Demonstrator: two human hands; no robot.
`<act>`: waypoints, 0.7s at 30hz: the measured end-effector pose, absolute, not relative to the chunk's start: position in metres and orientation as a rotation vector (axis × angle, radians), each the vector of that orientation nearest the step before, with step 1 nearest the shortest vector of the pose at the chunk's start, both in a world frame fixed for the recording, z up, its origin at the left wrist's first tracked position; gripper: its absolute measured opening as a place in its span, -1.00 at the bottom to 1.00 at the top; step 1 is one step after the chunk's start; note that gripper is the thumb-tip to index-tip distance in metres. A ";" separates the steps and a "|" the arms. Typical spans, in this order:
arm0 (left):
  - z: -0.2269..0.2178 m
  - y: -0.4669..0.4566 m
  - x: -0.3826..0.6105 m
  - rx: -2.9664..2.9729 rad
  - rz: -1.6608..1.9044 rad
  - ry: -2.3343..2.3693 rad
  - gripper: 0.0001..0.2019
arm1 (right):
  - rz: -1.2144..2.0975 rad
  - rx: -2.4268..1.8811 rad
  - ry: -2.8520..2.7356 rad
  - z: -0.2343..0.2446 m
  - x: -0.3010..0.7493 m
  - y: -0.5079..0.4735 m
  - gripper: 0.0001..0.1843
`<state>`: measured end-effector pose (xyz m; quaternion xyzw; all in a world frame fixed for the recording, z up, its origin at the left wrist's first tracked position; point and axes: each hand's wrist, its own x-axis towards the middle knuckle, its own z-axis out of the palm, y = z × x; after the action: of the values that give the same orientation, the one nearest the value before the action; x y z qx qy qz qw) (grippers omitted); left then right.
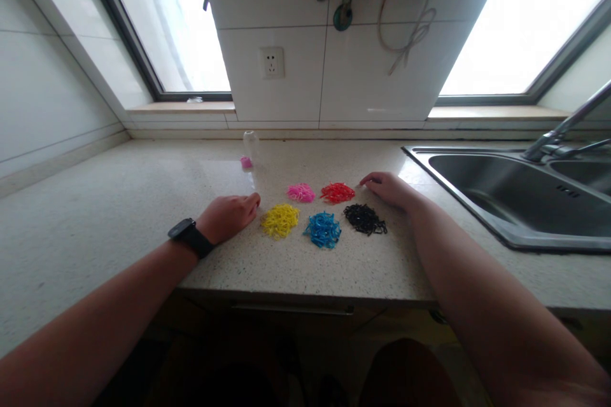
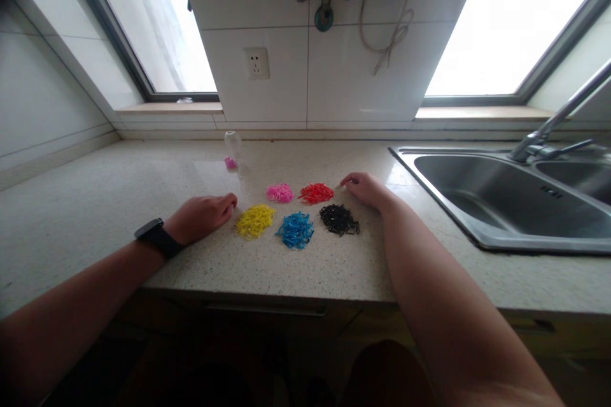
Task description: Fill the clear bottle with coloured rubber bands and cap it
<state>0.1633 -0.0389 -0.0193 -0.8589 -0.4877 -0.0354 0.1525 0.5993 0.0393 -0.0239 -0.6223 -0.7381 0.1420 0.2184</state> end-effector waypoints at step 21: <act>-0.018 -0.038 0.163 -2.416 -0.044 -1.385 -0.78 | 0.412 -1.753 -2.015 -0.022 0.597 0.037 -0.67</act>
<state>0.1633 -0.0385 -0.0178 -0.8538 -0.4893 -0.0154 0.1771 0.5967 0.0365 -0.0217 -0.6331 -0.7277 0.1487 0.2180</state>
